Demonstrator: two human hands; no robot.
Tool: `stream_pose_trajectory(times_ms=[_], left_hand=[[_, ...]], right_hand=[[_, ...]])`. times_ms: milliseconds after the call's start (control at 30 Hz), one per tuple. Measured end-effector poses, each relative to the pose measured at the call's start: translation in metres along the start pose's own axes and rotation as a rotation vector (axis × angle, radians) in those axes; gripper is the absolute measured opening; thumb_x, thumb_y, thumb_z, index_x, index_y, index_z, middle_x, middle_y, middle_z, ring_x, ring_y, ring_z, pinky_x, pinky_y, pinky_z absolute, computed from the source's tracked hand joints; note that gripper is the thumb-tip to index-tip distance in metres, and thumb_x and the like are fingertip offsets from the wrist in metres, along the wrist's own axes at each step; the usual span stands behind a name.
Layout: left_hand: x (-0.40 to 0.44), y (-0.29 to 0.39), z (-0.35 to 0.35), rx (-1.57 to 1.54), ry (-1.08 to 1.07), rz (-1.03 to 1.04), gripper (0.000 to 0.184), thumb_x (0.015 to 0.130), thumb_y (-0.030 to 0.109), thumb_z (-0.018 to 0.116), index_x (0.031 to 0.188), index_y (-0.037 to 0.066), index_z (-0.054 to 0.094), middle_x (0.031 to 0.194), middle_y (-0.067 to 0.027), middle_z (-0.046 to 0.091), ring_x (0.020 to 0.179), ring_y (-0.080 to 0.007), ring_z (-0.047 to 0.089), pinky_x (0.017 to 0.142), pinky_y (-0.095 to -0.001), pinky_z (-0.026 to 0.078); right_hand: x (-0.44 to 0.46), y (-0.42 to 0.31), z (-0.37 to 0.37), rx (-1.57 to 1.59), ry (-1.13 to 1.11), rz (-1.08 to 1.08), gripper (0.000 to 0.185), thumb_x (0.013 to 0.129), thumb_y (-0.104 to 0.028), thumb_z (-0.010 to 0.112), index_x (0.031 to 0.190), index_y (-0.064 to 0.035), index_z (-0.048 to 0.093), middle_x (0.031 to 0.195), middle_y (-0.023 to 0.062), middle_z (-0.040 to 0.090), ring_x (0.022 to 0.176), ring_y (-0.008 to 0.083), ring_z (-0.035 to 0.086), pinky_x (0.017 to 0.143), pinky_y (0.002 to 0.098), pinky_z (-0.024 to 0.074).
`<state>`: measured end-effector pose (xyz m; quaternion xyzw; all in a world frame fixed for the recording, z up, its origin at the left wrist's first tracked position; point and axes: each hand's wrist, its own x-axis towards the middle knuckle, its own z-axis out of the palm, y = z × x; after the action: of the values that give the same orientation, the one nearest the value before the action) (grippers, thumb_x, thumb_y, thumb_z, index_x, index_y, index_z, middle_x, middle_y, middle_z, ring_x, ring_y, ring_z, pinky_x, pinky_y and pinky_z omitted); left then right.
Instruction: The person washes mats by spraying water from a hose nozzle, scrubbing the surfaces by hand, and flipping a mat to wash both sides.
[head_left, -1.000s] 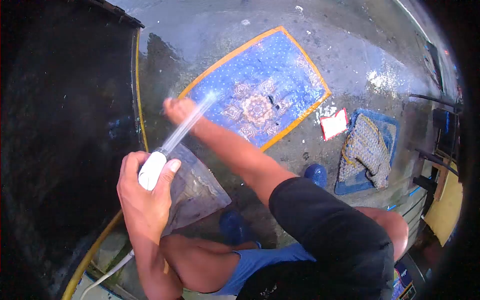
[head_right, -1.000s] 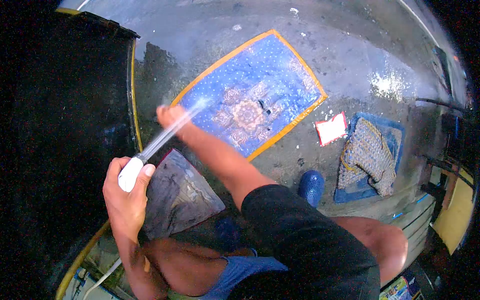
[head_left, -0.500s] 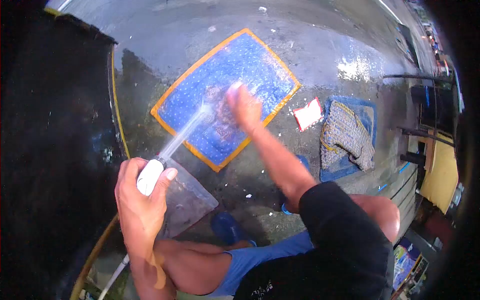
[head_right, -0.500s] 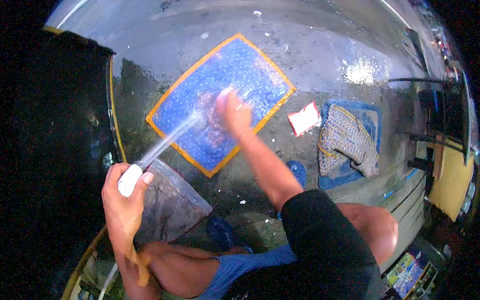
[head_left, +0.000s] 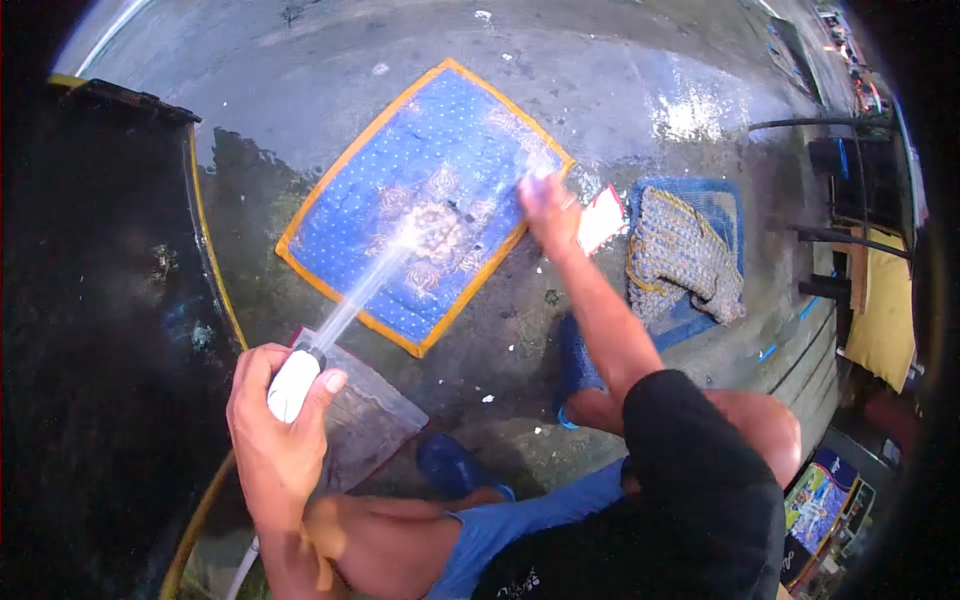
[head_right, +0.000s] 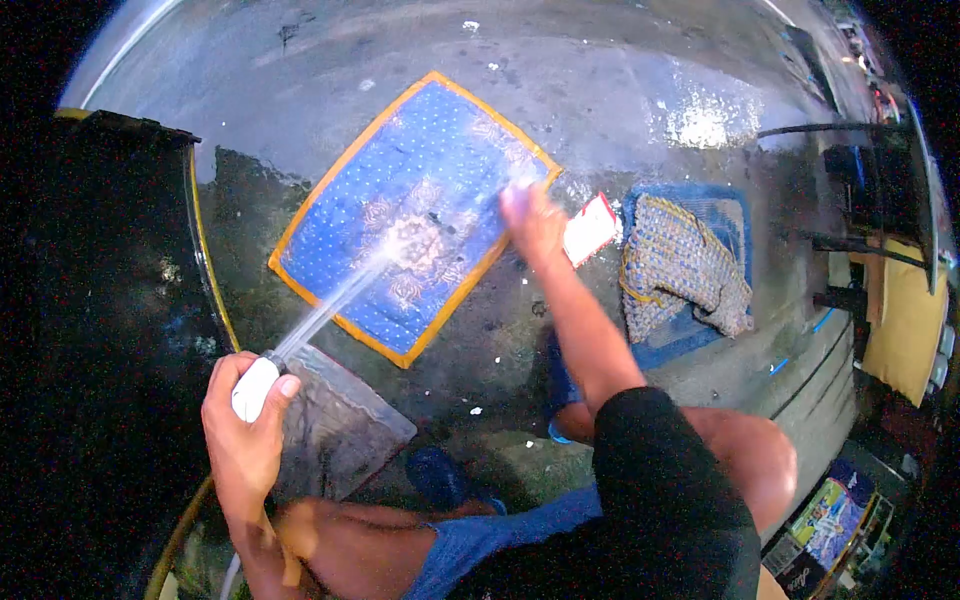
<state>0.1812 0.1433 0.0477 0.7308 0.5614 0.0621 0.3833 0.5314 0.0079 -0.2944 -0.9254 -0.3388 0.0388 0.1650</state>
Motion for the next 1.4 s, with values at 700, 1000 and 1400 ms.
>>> stream_pose_trajectory(times_ms=[700,1000,1400], left_hand=[[-0.001,0.016,-0.005,0.012,0.071,0.004,0.037,0.075,0.011,0.085,0.098,-0.003,0.059,0.103,-0.0164,0.062,0.092,-0.0300,0.062,0.085,-0.0366,0.050],[0.018,0.013,0.002,0.046,0.068,0.055,0.031,0.080,0.007,0.085,0.097,-0.003,0.061,0.097,-0.0148,0.062,0.087,-0.0297,0.063,0.082,-0.0366,0.051],[-0.005,-0.004,-0.018,-0.015,0.083,0.052,0.033,0.080,0.012,0.087,0.097,-0.002,0.061,0.095,-0.0139,0.062,0.084,-0.0298,0.063,0.079,-0.0379,0.050]], right_hand=[[0.059,-0.272,0.111,0.177,-0.237,-0.446,0.020,0.096,-0.023,0.057,0.100,-0.0042,0.060,0.090,0.0198,0.073,0.071,0.0395,0.074,0.063,0.0543,0.0594],[-0.124,-0.117,-0.022,0.068,-0.503,-0.161,0.070,0.092,-0.048,0.068,0.140,-0.0037,0.045,0.074,0.0184,0.072,0.060,0.0415,0.070,0.057,0.0554,0.0557],[-0.014,-0.051,-0.032,-0.013,0.085,-0.221,0.080,0.094,-0.047,0.067,0.149,0.0058,0.045,0.157,0.0348,0.035,0.144,0.0525,0.037,0.120,0.0568,0.0303]])
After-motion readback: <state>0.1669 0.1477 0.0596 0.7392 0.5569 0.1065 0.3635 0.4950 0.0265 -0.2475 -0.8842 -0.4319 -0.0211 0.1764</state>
